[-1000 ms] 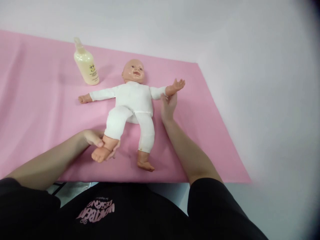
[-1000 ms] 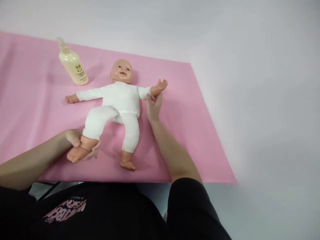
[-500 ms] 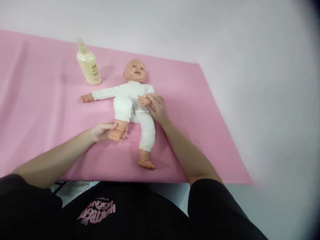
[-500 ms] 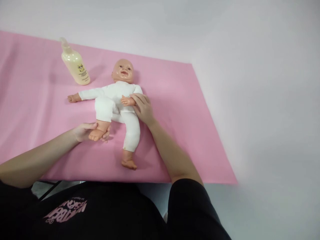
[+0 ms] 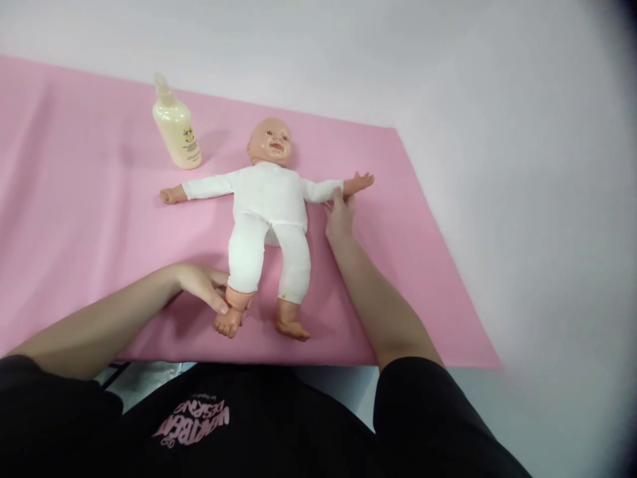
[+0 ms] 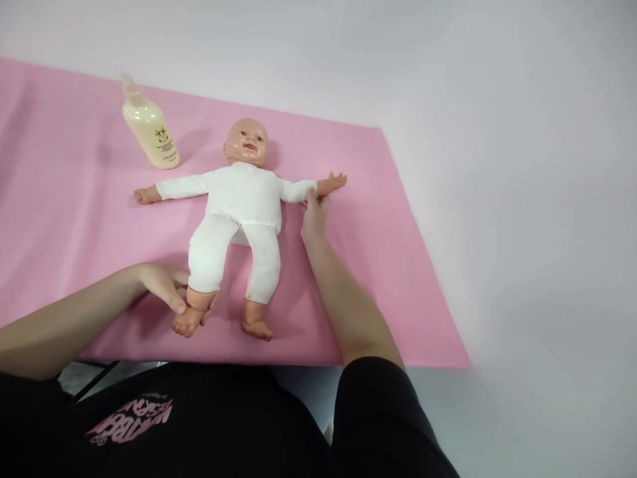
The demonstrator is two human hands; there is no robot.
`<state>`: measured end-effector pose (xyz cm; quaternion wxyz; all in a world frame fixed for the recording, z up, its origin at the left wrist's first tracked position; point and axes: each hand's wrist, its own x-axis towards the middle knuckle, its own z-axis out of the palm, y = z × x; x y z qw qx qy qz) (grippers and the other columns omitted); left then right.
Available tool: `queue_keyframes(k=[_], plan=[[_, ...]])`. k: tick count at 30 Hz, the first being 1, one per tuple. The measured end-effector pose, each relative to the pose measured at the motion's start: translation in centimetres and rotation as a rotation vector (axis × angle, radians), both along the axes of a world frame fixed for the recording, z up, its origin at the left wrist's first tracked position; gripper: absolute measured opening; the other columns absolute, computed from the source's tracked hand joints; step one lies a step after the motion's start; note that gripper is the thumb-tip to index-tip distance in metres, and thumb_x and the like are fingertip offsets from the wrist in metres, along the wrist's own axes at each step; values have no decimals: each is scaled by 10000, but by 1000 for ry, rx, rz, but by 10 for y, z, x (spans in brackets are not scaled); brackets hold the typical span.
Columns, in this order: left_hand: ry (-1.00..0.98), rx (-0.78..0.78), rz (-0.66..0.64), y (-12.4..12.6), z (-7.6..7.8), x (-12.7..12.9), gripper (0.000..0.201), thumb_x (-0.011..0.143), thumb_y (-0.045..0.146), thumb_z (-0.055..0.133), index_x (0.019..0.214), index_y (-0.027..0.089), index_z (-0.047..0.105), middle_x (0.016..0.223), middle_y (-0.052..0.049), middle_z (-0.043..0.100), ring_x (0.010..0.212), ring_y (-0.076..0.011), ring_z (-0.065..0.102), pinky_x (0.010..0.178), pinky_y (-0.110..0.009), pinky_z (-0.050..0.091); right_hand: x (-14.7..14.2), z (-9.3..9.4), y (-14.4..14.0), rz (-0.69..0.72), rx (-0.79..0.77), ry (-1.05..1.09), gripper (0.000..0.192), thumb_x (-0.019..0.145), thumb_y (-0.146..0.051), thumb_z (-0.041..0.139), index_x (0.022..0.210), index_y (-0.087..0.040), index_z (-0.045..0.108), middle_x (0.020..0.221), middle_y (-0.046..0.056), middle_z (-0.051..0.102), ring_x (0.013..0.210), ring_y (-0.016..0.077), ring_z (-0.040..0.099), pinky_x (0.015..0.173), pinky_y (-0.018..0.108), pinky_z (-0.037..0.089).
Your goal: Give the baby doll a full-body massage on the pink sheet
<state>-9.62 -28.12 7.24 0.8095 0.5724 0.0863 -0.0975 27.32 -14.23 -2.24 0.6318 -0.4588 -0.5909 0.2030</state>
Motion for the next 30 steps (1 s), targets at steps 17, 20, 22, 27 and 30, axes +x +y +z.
queue_keyframes(k=[17,20,22,27,30], plan=[[-329,-330,596,1,-19,5,604,816,791,697,912,211,561,598,44,455,587,-180,493,801,-386,561,-38,29,-39,52,142,-350,621,993,-686,543,1460,-276,542,1394,139,668,1313,328,652,1133,590,545],[-229,-405,742,-1,-11,9,573,808,708,782,951,179,618,658,33,464,662,-185,517,818,-365,540,-42,37,-48,66,202,-543,513,1035,-614,510,1419,-289,606,1382,122,691,1327,326,642,1192,598,498],[-227,-451,757,-3,-8,11,563,802,677,807,963,164,639,689,21,489,690,-184,518,818,-354,526,-44,42,-51,90,205,-627,475,1047,-565,512,1409,-283,634,1385,123,698,1330,328,639,1201,593,490],[-209,-415,759,-5,-12,10,546,845,670,736,1001,161,620,699,14,488,706,-191,509,836,-370,507,-45,46,-52,120,213,-685,449,1052,-529,517,1401,-284,655,1398,122,702,1331,330,641,1194,590,494],[-288,-387,666,-4,-13,8,558,844,691,721,984,175,561,659,33,472,687,-184,511,839,-379,515,-42,40,-48,96,197,-606,497,1034,-598,529,1402,-282,639,1393,124,700,1334,330,641,1199,598,495]])
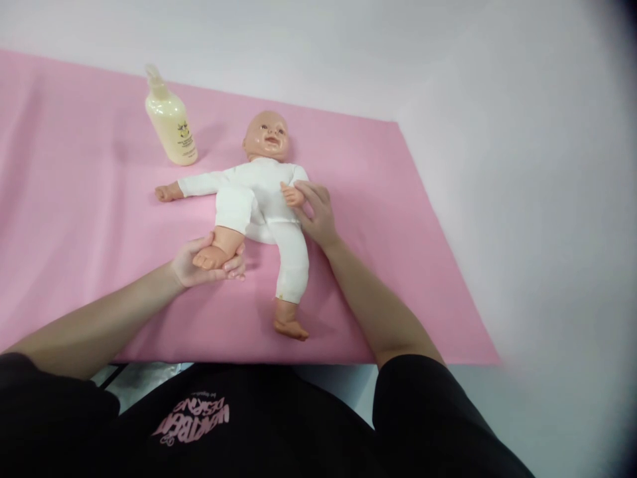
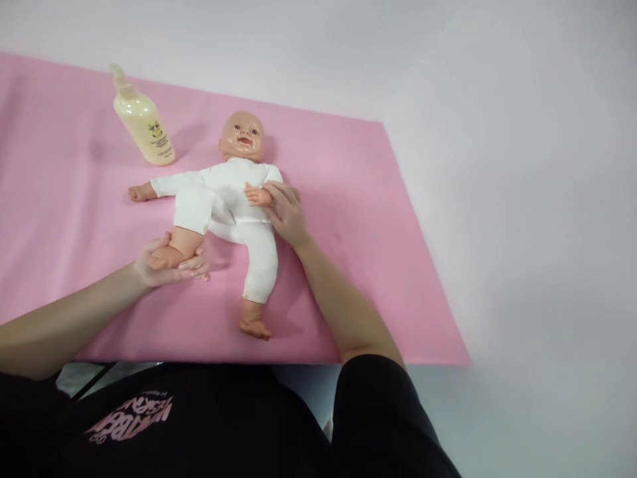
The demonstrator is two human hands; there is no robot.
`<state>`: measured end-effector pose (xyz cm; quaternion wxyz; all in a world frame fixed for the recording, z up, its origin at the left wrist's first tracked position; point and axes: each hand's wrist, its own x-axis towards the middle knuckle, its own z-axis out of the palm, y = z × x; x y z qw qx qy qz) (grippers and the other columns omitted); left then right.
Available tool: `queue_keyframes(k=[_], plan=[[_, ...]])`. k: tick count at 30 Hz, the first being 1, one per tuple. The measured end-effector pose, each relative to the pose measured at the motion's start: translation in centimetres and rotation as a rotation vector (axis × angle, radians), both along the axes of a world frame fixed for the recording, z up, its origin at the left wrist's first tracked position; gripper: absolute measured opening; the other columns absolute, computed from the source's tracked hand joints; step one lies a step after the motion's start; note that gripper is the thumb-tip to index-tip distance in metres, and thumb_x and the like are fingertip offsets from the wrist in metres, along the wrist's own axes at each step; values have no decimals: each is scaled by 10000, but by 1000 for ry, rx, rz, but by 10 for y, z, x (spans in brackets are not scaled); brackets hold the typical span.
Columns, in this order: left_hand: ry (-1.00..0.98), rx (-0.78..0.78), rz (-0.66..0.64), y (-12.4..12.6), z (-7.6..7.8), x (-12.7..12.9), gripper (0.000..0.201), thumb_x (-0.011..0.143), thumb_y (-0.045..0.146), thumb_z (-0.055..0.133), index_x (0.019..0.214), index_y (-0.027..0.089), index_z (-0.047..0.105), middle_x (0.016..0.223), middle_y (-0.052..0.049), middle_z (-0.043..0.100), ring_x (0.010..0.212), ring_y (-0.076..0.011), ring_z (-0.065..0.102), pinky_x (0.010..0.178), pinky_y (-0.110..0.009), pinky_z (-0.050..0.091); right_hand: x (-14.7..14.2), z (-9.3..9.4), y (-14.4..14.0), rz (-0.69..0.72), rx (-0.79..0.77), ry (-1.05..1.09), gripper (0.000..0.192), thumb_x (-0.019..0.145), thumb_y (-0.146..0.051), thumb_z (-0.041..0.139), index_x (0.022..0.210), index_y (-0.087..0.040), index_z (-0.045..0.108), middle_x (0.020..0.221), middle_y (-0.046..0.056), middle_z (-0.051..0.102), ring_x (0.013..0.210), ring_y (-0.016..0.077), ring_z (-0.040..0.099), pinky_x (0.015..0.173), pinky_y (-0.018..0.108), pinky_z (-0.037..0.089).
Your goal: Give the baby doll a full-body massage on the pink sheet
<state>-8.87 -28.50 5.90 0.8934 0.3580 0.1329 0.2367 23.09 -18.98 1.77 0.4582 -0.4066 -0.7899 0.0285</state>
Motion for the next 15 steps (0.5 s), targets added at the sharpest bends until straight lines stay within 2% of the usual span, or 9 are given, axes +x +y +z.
queue_keyframes(k=[2,5,8,10,12,15], plan=[[-79,74,-110,1,0,-2,560,841,698,717,954,183,530,625,33,496,661,-181,518,831,-388,532,3,-4,4,-15,-25,121,547,1015,-642,545,1415,-274,608,1392,129,692,1327,325,646,1180,593,516],[-129,185,-311,0,1,-4,535,842,683,710,943,186,539,641,-14,613,676,-203,591,847,-408,552,6,-5,11,-42,-103,363,643,979,-684,578,1465,-265,533,1443,143,648,1327,319,651,1106,556,578],[-39,260,-563,-1,8,-4,507,856,623,739,1050,177,597,824,-27,742,783,-228,713,906,-410,561,9,-2,15,-53,-161,620,718,956,-658,614,1545,-289,433,1568,139,544,1416,312,597,1096,521,585],[97,319,-692,-1,14,-2,464,882,499,786,1142,155,614,952,-40,777,851,-225,755,895,-363,575,14,-4,19,-63,-225,793,738,942,-626,635,1567,-318,393,1615,118,496,1449,297,575,1104,519,579],[207,374,-719,-2,18,-1,442,903,398,812,1185,121,614,1022,-85,787,907,-223,769,863,-312,588,19,-10,24,-104,-340,962,736,920,-625,641,1546,-319,403,1593,114,517,1406,283,614,1082,529,593],[231,381,-710,-2,20,-1,461,934,446,795,1203,119,613,1066,-122,785,957,-243,772,863,-311,597,28,-20,32,-152,-485,1103,701,914,-648,610,1505,-318,428,1514,118,582,1312,264,678,1029,527,622]])
